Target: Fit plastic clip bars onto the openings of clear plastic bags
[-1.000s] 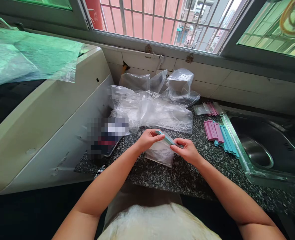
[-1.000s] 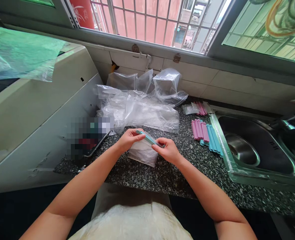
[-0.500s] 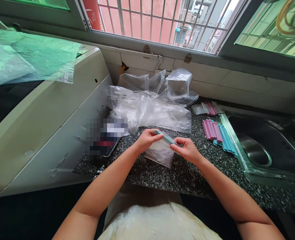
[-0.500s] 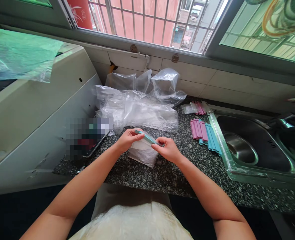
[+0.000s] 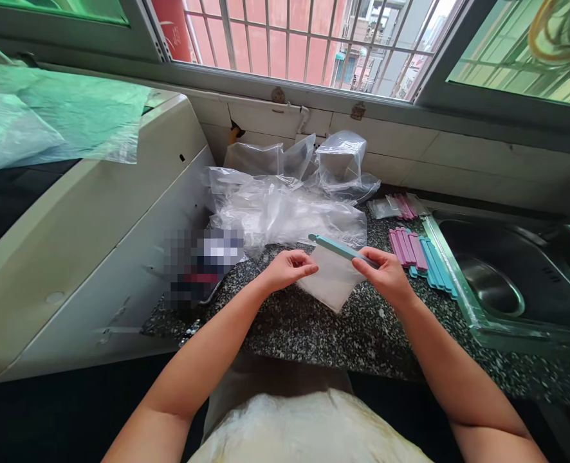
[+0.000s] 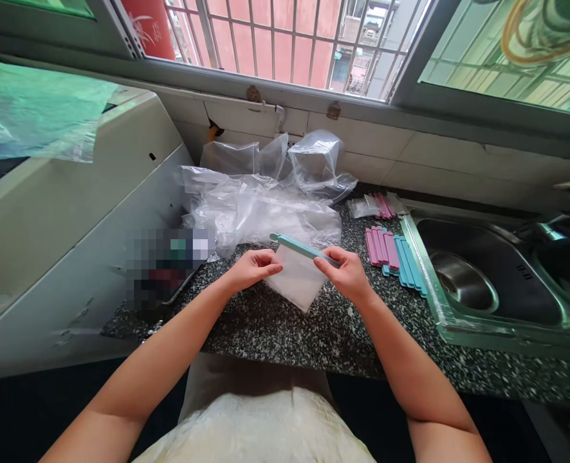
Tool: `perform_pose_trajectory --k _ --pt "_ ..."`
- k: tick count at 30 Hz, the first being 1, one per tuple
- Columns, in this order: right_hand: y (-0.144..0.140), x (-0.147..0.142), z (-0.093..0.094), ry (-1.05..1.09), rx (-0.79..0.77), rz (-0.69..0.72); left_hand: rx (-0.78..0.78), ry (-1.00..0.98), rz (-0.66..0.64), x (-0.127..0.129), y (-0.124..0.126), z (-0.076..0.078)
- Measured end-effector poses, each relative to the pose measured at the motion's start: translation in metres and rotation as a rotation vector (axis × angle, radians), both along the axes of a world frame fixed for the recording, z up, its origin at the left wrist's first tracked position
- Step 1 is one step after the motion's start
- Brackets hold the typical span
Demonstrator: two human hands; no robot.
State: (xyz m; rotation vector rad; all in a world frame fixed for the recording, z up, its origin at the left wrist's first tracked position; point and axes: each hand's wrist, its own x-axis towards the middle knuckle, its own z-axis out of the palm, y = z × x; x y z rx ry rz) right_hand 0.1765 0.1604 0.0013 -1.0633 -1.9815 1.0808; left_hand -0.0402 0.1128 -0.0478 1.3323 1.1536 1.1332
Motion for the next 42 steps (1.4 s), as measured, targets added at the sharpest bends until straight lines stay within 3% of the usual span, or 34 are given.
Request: perform_pose_trajectory --k 9,23,38,42 --pt "0.002 0.005 0.002 0.079 0.002 -0.076 0.070 0.053 -0.004 0.003 0.001 0.000" --pt "0.002 0.004 0.002 0.076 0.010 -0.096 -0.018 0.015 -0.070 0.003 -0.001 -0.003" --pt "0.007 0.015 0.011 0.082 0.080 -0.173 0.052 0.169 -0.114 0.003 0.000 -0.005" --pt "0.004 0.014 0.013 0.067 0.082 -0.138 0.087 0.321 -0.106 0.001 -0.001 -0.004"
